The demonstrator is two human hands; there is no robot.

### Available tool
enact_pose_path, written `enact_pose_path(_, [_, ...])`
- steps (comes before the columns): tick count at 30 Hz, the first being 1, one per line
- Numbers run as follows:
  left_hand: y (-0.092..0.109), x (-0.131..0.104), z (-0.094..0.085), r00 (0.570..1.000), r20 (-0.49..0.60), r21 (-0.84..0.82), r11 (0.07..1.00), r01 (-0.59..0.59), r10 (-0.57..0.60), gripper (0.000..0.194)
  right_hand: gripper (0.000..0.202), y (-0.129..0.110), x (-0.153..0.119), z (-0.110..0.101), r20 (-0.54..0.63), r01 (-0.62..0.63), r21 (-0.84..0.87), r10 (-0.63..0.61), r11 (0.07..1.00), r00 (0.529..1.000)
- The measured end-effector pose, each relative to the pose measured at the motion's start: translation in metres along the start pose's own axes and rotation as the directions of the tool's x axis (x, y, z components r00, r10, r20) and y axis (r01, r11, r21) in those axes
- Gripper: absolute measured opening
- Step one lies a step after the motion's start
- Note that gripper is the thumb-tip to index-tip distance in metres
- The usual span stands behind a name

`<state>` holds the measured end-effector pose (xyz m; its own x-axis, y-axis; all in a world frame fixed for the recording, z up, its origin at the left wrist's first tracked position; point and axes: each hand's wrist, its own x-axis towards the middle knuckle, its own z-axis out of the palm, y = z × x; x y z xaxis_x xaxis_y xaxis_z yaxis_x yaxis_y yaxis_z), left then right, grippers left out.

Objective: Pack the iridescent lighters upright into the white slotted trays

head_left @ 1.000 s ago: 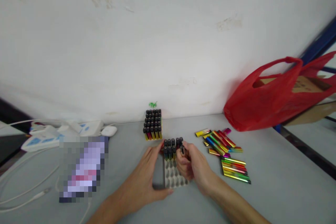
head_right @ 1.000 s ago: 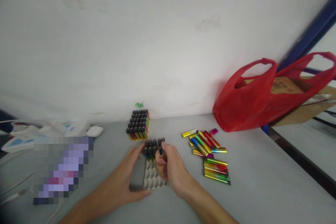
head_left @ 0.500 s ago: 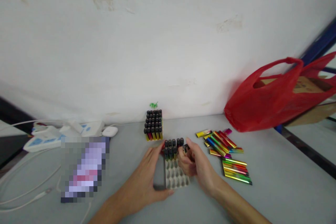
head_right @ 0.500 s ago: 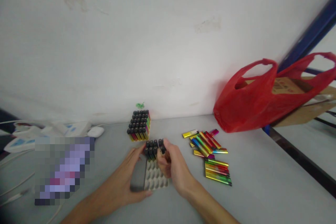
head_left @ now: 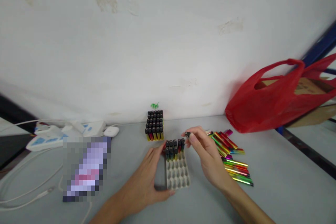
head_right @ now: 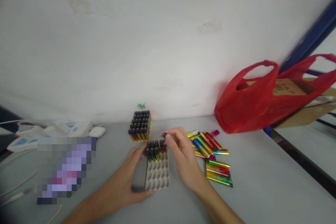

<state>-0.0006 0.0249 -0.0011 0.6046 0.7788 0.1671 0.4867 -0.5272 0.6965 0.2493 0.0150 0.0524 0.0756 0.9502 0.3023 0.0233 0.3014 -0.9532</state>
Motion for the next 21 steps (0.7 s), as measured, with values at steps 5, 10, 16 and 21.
enact_pose_path(5, [-0.001,-0.001,0.000,1.000,0.008,-0.002,1.000,0.000,0.000,0.134,0.020,-0.002,0.003,-0.009,0.086,0.058,-0.144,-0.046,0.988,0.995])
enact_pose_path(10, [-0.002,-0.001,0.001,1.000,0.020,0.015,1.000,0.020,-0.020,0.136,0.020,-0.007,0.006,-0.020,0.242,0.062,-0.298,0.012,0.952,0.970])
enact_pose_path(16, [-0.005,-0.002,0.003,1.000,0.007,0.020,1.000,0.004,-0.004,0.136,0.018,0.004,0.009,-0.026,0.369,0.223,-0.393,-0.069,0.892,0.927])
enact_pose_path(21, [-0.006,-0.003,0.003,1.000,-0.001,0.029,1.000,0.000,0.000,0.136,0.015,0.007,0.010,-0.027,0.400,0.256,-0.464,-0.058,0.848,0.915])
